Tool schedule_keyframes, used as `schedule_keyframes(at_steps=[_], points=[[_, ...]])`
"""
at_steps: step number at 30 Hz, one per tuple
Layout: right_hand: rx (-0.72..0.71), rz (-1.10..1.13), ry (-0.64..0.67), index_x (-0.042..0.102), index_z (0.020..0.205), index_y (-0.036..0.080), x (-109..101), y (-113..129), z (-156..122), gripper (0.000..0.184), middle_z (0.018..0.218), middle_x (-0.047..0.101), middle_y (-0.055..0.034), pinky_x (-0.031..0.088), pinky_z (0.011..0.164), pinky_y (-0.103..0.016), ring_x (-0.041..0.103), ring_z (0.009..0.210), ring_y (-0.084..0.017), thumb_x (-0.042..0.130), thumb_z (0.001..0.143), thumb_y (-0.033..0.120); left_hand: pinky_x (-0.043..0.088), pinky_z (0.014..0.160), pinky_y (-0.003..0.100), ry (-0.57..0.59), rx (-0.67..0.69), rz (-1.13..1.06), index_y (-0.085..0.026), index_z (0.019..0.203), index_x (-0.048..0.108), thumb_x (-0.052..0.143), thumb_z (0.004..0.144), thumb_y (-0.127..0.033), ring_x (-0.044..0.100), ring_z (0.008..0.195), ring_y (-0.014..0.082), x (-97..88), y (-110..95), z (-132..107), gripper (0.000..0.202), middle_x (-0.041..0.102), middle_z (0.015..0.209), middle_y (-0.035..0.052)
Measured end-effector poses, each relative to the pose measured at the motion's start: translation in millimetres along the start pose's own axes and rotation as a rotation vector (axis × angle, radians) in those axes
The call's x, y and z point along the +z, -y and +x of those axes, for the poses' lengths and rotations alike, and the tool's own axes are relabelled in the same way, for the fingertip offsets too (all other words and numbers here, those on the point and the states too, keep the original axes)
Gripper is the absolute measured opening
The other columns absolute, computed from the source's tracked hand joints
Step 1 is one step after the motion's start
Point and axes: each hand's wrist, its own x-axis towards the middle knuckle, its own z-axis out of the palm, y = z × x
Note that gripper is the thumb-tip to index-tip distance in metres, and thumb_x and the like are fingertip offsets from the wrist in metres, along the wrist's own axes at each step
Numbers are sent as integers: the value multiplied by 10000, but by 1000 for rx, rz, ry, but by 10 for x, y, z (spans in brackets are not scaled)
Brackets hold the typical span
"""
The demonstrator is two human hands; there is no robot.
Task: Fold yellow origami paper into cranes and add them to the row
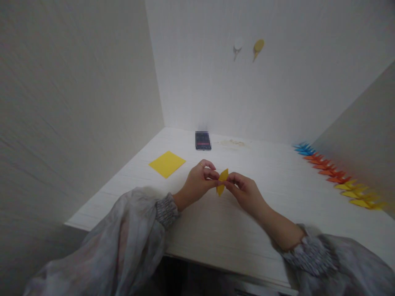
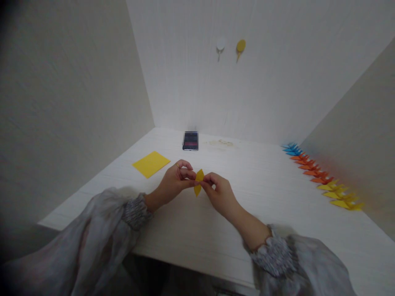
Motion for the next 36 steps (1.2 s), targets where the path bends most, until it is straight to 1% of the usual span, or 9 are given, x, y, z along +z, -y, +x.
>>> schedule_keyframes(at_steps=[4,7,14,19,26,29,31,34,36], points=[[-38,-96,-33,521,648,187,32,43,2,142,596,538,-6,389,525,-257,478,554,-131,516,761,274,457,574,230,-40,1,12,-169,817,381,756,512,-201,582,570,99,2,-10,8,485,618,622,-38],[-43,-121,-38,502,639,188,39,45,12,151,592,535,-10,385,518,-261,475,548,-135,497,766,269,459,587,239,-45,3,35,-170,832,384,751,522,-204,589,585,106,-1,-14,13,482,618,627,-37],[1,-33,-29,505,652,190,15,-2,11,176,598,517,-2,392,525,-258,469,563,-134,519,764,326,480,661,273,-18,-55,-46,-161,896,403,738,554,-186,617,648,115,-9,11,14,480,635,694,-5],[18,57,28,512,651,191,21,-27,-5,167,601,511,2,386,534,-252,465,568,-127,538,753,320,478,637,255,-5,-82,-81,-166,887,389,747,536,-162,605,599,102,-10,5,-2,501,621,632,-33],[41,95,19,528,665,186,32,-46,-7,161,607,522,0,391,539,-257,475,572,-128,554,748,321,461,627,241,-17,-62,-88,-184,868,336,747,536,-183,590,584,89,2,-8,-6,529,609,626,-51],[29,118,27,535,690,188,15,-49,7,147,630,535,-1,403,564,-259,491,594,-131,551,754,319,460,629,243,-30,-26,-37,-184,866,343,733,561,-197,595,599,96,-8,6,7,496,611,647,-42],[6,106,-2,532,684,188,6,-37,13,140,635,534,-2,405,575,-259,492,604,-131,548,757,307,462,628,247,-38,31,42,-178,859,374,721,584,-230,599,626,106,-12,4,12,446,620,685,-21],[-13,36,-107,518,647,185,8,5,7,146,605,515,3,397,561,-252,480,584,-124,549,756,278,464,632,250,-70,145,283,-156,802,496,675,643,-287,593,673,119,-7,-13,6,274,632,754,22],[-21,-20,-165,515,627,184,16,36,-1,152,577,507,10,392,540,-244,472,558,-117,553,752,263,468,654,259,-72,191,430,-148,763,580,623,697,-292,592,694,127,1,-18,-3,164,641,764,38]])
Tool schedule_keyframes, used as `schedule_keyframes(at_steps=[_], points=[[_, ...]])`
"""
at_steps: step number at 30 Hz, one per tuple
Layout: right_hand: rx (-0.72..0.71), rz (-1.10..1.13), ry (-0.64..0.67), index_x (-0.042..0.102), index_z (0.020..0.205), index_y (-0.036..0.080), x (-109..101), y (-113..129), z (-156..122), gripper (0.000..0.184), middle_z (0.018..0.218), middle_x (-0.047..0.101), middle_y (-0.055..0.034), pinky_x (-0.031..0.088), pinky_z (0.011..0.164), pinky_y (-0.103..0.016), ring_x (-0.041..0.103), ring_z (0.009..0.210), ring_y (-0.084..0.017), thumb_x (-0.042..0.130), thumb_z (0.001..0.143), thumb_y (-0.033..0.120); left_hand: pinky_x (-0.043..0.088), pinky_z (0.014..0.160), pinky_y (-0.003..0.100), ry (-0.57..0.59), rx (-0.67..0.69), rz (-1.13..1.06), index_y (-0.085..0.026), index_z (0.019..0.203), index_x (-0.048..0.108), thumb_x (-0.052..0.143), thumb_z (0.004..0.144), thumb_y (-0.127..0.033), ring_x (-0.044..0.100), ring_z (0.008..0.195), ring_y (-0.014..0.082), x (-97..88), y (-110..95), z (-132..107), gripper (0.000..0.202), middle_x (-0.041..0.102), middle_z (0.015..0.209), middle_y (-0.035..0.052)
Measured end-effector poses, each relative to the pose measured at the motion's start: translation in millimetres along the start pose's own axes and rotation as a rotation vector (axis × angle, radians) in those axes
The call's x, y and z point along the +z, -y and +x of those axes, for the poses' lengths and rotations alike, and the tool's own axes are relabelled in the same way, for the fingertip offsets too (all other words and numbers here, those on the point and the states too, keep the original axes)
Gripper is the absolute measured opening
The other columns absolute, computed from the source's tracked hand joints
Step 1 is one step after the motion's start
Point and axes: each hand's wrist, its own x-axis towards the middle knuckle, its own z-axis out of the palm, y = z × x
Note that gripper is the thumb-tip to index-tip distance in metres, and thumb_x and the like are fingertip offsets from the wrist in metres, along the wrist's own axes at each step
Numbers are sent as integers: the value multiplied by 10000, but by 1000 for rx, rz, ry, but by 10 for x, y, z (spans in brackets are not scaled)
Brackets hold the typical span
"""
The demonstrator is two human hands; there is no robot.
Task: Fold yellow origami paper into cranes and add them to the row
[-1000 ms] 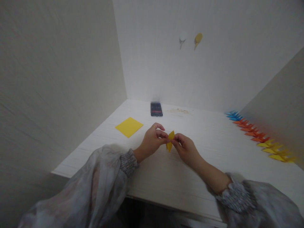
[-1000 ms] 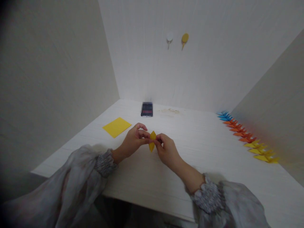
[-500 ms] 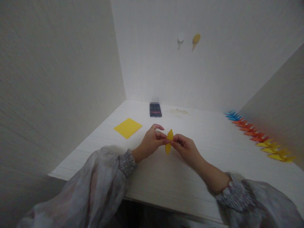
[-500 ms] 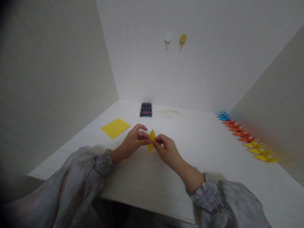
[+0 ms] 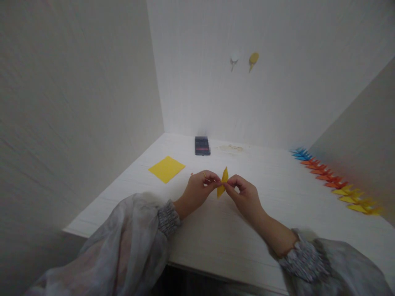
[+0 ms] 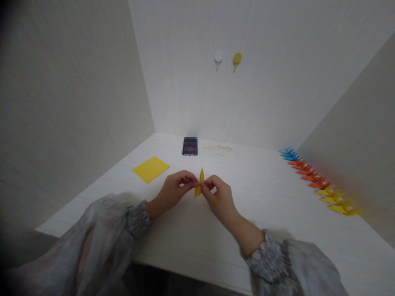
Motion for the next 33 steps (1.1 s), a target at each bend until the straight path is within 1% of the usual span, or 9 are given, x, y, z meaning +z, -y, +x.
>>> schedule_keyframes(at_steps=[3,9,14,17,22,25,27,29,33], points=[[-35,-50,-22,537,628,181,7,25,-6,149,571,526,11,399,532,-239,486,552,-117,559,751,262,478,697,269,3,29,57,-154,823,638,593,723,-272,610,739,142,8,14,-14,161,669,805,48],[-103,-19,18,626,723,193,-22,33,14,129,685,612,-19,442,620,-267,556,654,-145,543,784,271,474,716,258,39,36,52,-177,869,668,546,746,-247,617,765,144,14,41,-30,186,688,836,27],[-207,52,58,648,863,226,-38,36,10,165,804,607,-41,453,686,-297,565,761,-161,488,822,221,473,736,261,93,-67,-242,-153,894,657,598,704,-262,615,783,146,22,-9,-20,227,683,856,33],[-236,71,92,636,902,240,-31,17,3,171,818,585,-39,448,688,-303,555,774,-160,495,816,198,475,702,262,97,-123,-356,-144,846,659,661,647,-295,611,721,141,25,2,-3,250,678,788,28],[-169,102,15,591,785,218,-2,-42,3,35,757,542,-22,441,662,-296,525,717,-149,559,775,226,470,718,276,65,-141,-445,-145,802,657,680,621,-284,605,742,145,32,-2,-2,230,666,795,23],[-80,185,-38,517,824,219,28,-91,1,130,753,527,-8,443,655,-287,513,699,-142,607,734,249,471,716,277,64,-128,-431,-137,752,660,688,608,-255,600,745,146,31,-45,-8,189,660,773,23],[-54,241,-12,504,865,224,40,-114,-1,171,760,536,-5,441,658,-283,513,704,-142,606,732,259,464,739,282,105,-135,-410,-137,765,666,674,624,-248,601,755,149,28,-60,-7,179,665,772,25],[-34,258,31,525,840,218,38,-121,-2,132,749,544,-5,433,660,-280,511,702,-142,593,740,271,457,755,287,125,-161,-426,-136,774,664,673,625,-243,604,752,146,28,-52,-4,184,670,771,24],[61,292,75,574,786,198,14,-103,-5,116,725,564,-14,425,648,-282,518,688,-144,601,732,296,463,684,266,64,-247,-499,-123,736,628,712,570,-217,591,651,108,41,-6,-1,209,656,709,8]])
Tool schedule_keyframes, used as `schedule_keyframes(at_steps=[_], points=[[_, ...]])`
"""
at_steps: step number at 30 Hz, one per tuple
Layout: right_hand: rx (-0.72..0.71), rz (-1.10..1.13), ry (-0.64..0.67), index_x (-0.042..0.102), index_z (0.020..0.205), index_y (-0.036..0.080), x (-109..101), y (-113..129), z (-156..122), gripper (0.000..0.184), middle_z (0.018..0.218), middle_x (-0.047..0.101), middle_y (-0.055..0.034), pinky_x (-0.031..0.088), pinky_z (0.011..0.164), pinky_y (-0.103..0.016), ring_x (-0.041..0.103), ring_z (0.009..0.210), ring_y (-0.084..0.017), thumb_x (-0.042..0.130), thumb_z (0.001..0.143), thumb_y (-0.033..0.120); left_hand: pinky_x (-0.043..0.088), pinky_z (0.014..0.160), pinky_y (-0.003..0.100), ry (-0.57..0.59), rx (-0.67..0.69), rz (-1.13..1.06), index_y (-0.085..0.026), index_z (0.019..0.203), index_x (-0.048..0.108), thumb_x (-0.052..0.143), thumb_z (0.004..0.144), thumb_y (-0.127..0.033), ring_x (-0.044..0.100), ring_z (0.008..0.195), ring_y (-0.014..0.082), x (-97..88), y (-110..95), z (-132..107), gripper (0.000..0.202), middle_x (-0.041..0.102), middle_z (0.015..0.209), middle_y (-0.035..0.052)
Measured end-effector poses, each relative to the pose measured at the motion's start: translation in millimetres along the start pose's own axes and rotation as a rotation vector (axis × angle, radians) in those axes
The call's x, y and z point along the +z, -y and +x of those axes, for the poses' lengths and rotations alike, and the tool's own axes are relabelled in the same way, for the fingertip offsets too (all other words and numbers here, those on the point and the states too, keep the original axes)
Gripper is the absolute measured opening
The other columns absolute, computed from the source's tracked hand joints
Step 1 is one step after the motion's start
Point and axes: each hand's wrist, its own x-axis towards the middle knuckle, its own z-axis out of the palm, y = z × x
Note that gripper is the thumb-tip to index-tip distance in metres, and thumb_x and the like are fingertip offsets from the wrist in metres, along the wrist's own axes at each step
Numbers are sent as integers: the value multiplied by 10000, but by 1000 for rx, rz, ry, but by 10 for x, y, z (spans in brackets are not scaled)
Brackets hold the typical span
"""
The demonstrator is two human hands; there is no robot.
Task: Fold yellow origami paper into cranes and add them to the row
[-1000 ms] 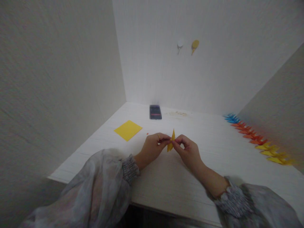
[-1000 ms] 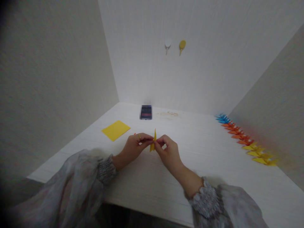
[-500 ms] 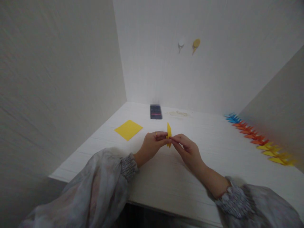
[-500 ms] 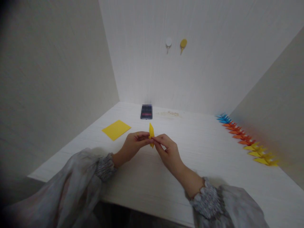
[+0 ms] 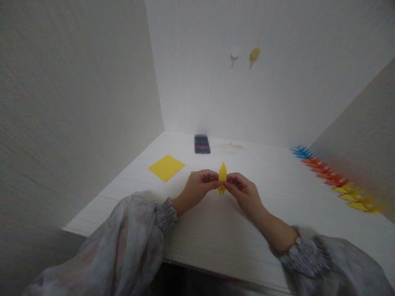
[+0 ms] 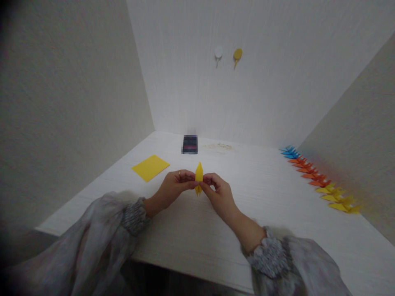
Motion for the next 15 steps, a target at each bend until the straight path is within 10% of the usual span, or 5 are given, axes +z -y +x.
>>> schedule_keyframes(at_steps=[15], points=[[167,278,2,585,688,173,27,89,-7,117,596,575,24,429,574,-256,537,577,-110,667,639,241,485,617,253,51,-79,-50,-109,731,602,703,578,-211,597,615,108,-2,-27,-27,210,649,682,16]])
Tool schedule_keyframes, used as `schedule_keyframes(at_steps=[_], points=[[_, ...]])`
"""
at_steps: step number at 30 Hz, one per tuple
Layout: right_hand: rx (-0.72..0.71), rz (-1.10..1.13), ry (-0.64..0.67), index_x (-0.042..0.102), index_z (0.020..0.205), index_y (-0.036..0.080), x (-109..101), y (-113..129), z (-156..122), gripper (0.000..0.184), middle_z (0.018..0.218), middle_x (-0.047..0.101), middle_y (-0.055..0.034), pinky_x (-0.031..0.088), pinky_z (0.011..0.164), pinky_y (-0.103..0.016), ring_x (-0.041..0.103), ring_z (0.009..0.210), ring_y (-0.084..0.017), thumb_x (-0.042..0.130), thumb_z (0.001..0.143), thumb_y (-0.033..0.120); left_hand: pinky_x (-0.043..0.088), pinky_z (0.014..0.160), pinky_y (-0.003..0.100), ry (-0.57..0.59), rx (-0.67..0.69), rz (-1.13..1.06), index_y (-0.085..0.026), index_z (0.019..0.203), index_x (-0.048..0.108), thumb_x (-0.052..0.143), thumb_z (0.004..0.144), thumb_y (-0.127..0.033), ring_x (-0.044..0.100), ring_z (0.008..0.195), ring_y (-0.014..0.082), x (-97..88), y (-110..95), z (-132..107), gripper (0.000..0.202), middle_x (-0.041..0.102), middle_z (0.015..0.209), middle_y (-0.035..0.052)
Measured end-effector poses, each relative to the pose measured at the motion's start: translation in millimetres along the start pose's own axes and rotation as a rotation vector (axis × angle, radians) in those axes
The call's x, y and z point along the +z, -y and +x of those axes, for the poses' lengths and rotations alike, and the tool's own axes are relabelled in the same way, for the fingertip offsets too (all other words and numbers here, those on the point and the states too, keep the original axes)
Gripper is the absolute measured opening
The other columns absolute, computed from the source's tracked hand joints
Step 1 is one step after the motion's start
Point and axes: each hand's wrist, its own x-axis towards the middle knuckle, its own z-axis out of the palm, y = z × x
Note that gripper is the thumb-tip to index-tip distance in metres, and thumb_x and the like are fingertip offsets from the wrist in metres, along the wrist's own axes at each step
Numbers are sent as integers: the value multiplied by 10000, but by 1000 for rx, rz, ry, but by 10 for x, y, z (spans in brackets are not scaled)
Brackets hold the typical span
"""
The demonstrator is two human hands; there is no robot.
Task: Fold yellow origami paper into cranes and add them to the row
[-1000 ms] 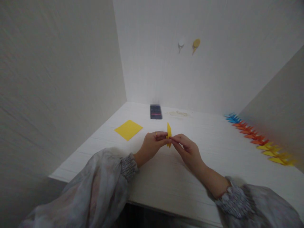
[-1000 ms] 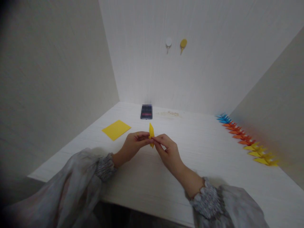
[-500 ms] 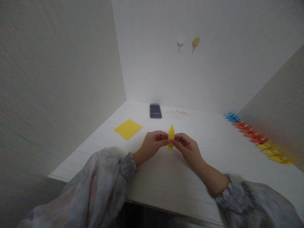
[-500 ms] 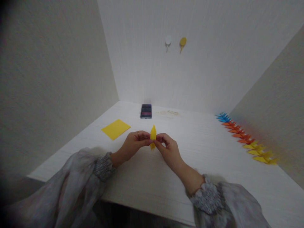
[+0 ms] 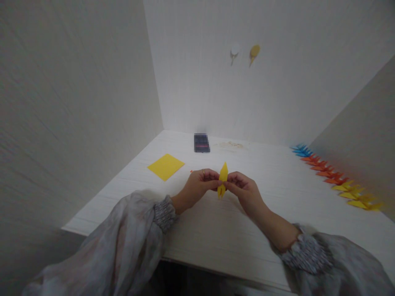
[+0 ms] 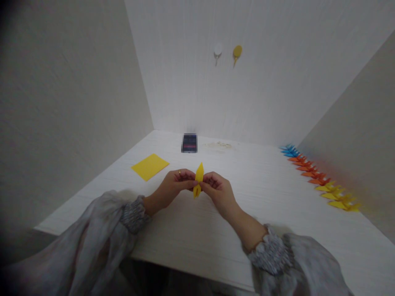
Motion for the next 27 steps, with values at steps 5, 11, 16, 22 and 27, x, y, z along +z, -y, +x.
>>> schedule_keyframes(at_steps=[5,11,16,22,27], points=[[-4,43,-9,592,680,175,24,4,-11,69,599,594,19,443,580,-270,550,579,-118,646,645,199,488,604,255,-4,-16,-49,-107,708,595,696,571,-186,600,604,113,-1,3,2,188,649,668,15],[-32,91,-5,620,723,191,8,-39,-10,83,647,611,7,460,618,-292,554,621,-131,654,647,191,491,610,270,18,-10,-114,-104,702,590,689,578,-156,610,615,126,3,-2,-1,167,647,669,18],[-86,120,48,635,744,221,-28,-60,-21,73,669,606,23,447,645,-271,552,645,-114,649,684,183,485,602,271,32,16,-144,-104,687,596,703,566,-148,598,602,119,-11,2,0,167,632,641,9],[-141,45,115,638,783,229,-90,-30,-25,75,716,602,9,447,645,-272,549,682,-124,635,710,216,479,596,262,66,20,-145,-95,678,609,717,555,-157,586,589,109,-16,-29,-19,174,628,629,13],[-199,-23,170,641,779,227,-118,22,-21,55,734,583,-9,450,641,-284,541,706,-141,605,737,228,485,612,271,91,8,-151,-104,682,621,728,549,-173,593,605,115,-21,-25,-21,185,635,650,15]])
